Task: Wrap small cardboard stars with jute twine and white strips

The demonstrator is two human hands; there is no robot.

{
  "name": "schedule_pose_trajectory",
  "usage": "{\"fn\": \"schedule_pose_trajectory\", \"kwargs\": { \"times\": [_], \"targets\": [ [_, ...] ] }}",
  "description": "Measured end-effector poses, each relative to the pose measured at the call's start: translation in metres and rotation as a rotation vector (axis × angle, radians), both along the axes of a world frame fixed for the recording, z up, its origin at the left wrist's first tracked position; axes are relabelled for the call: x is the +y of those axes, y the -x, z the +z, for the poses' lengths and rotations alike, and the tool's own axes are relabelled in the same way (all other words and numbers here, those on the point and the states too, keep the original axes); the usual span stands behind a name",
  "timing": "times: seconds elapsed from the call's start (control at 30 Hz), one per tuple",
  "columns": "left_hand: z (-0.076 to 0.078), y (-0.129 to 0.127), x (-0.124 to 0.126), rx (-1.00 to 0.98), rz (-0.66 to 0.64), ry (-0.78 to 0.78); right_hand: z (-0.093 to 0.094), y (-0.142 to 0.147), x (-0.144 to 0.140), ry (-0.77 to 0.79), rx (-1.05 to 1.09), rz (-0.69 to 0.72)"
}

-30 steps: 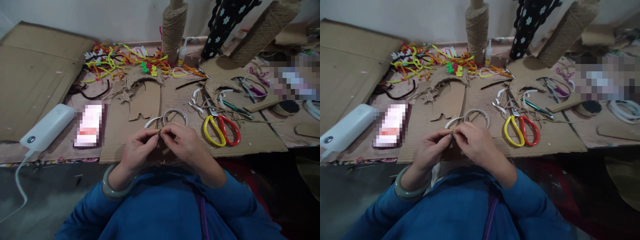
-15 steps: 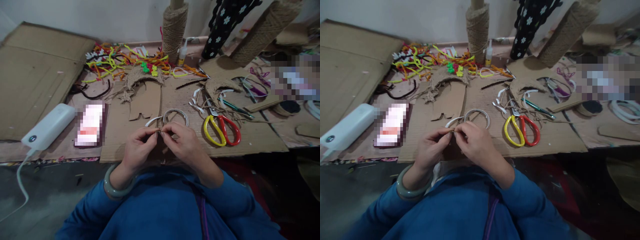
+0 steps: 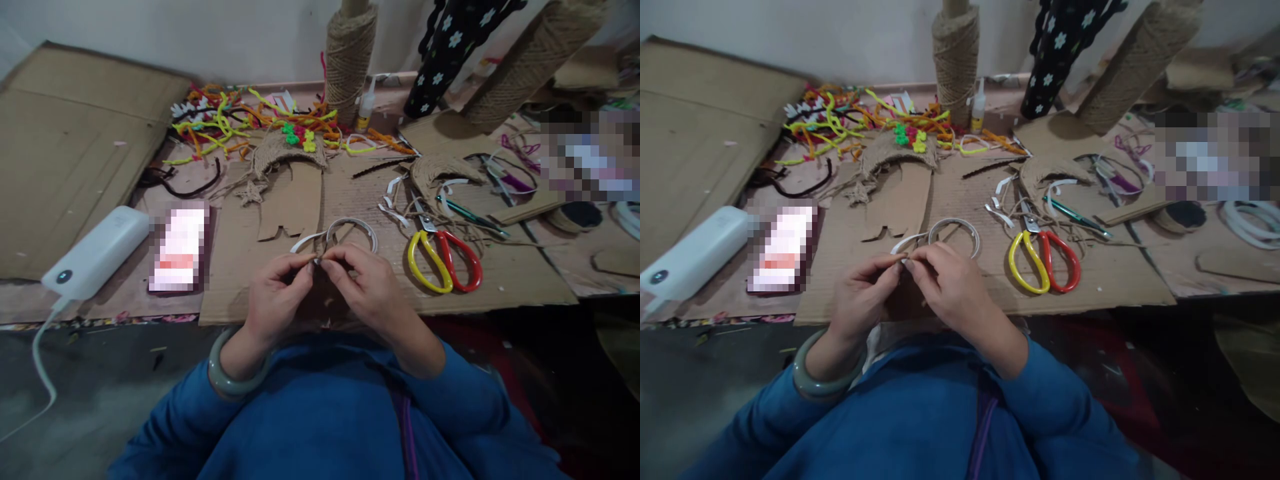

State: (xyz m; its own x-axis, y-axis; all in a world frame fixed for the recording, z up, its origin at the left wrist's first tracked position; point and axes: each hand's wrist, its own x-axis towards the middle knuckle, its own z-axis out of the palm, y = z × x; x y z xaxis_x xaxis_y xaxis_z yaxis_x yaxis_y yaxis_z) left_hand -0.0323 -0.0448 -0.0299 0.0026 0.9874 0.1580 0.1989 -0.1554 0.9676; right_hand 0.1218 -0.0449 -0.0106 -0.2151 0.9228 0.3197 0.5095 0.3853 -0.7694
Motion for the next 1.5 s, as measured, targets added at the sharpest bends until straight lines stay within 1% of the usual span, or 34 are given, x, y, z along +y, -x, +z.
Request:
{"fn": "schedule_pose_trajectory", "kwargs": {
  "times": [0.17,0.3,0.4,0.5,0.6,0.73,0.83,1.0,1.3,1.5],
  "targets": [
    [0.003,-0.002,-0.002,0.104,-0.012,-0.125,0.002,0.002,0.000,-0.038,-0.072,-0.045],
    [0.004,-0.003,-0.003,0.135,0.005,-0.147,0.001,0.003,0.000,-0.052,-0.073,-0.068],
    [0.002,-0.003,-0.003,0.110,0.013,-0.138,-0.002,0.002,-0.001,-0.049,-0.061,-0.092],
    [0.000,-0.003,-0.003,0.084,0.048,-0.115,-0.004,0.002,-0.001,-0.050,-0.044,-0.099],
    [-0.001,-0.002,-0.004,0.064,0.078,-0.083,-0.005,0.002,-0.001,-0.018,-0.005,-0.096],
    [0.000,-0.002,-0.004,0.030,0.066,-0.045,-0.004,0.002,-0.001,0.018,0.031,-0.096],
    [-0.002,-0.001,-0.003,0.018,0.049,-0.030,-0.004,0.003,-0.001,0.011,0.032,-0.087],
    [-0.005,-0.001,-0.003,-0.005,0.071,-0.017,-0.003,0.004,-0.003,0.010,0.012,-0.068],
    [-0.001,-0.003,-0.003,0.007,0.119,-0.025,-0.005,0.005,-0.005,-0.029,0.002,-0.048],
    [-0.006,0.000,-0.005,-0.080,0.069,0.026,-0.005,0.005,-0.004,-0.020,0.034,-0.080]
  ]
}}
